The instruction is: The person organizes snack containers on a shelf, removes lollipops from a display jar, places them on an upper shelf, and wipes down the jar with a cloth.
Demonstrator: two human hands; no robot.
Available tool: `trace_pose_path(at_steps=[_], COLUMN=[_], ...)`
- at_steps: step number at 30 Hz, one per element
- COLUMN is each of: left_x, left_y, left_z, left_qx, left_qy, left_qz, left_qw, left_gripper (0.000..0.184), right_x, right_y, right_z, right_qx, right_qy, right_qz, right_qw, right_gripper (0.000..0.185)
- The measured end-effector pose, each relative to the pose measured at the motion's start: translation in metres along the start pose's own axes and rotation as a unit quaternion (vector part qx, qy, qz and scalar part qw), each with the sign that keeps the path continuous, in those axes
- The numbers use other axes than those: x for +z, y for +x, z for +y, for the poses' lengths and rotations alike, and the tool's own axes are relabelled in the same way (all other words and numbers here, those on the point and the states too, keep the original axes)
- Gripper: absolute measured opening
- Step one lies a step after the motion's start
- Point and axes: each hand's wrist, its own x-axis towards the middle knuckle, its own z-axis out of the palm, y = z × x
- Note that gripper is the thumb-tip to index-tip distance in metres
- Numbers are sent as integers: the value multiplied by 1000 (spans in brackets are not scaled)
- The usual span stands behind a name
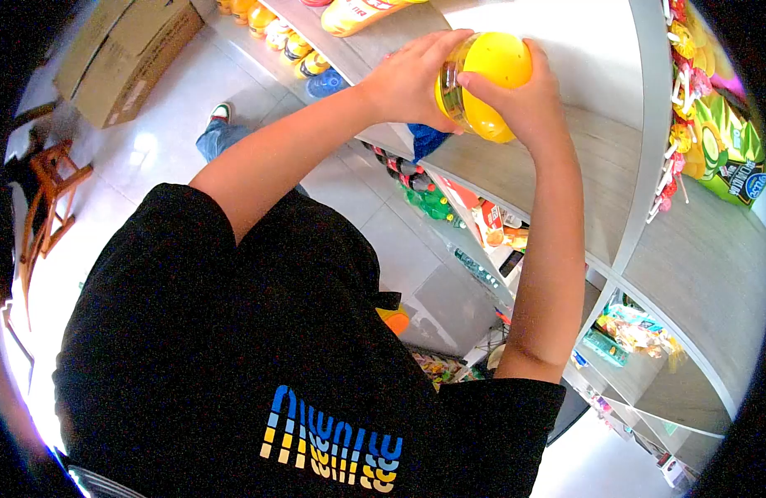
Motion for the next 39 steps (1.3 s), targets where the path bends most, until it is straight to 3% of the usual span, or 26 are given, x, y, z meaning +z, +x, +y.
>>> trace_pose_path(at_steps=[4,6,8,12,19,21,22,24,25,27,28,29,30,31,33,39], left_x=[2,0,-6,-3,-4,-3,-1,0,-2,-5,-6,-7,-6,-6,-5,-1], left_y=[3,5,11,10,9,8,7,7,7,8,8,9,10,11,11,8], left_z=[-3,-6,-9,-8,-5,-6,-6,-6,-5,-6,-5,-5,-7,-9,-11,-8], left_qx=[4,7,13,15,22,22,20,19,18,19,11,4,3,10,12,-3], left_qy=[-17,-16,-56,-22,-19,-26,-22,-21,-22,-20,-20,-20,-21,-35,-46,-48], left_qz=[12,14,-77,-57,-37,-37,-28,-18,-29,-40,-48,-55,-53,-59,-63,-47], left_qw=[1000,1000,995,998,999,999,999,999,999,999,999,998,998,998,997,998], left_gripper=[114,114,115,114,114,114,113,113,112,112,112,112,112,112,112,112], right_x=[-1,-3,-6,-13,-10,-5,-2,2,0,-9,-14,-19,-23,-26,-28,2], right_y=[0,-1,-6,-4,-3,-3,-3,1,6,18,16,12,7,2,-6,-9], right_z=[0,7,5,5,3,-5,-10,-16,-13,-4,0,3,2,0,-4,10], right_qx=[-10,-75,-91,-171,-186,-56,-56,106,107,225,225,45,-136,-138,-251,-280], right_qy=[-7,-30,-62,-110,-131,-97,-98,-44,-45,-41,-40,-77,-112,-114,-218,-154], right_qz=[-12,-23,-26,-66,-32,-27,-26,9,9,-17,-16,-13,-12,-15,-54,45], right_qw=[1000,996,994,977,973,993,993,993,993,973,973,996,984,984,941,947], right_gripper=[95,95,95,96,95,93,93,92,92,92,92,91,91,91,90,85])
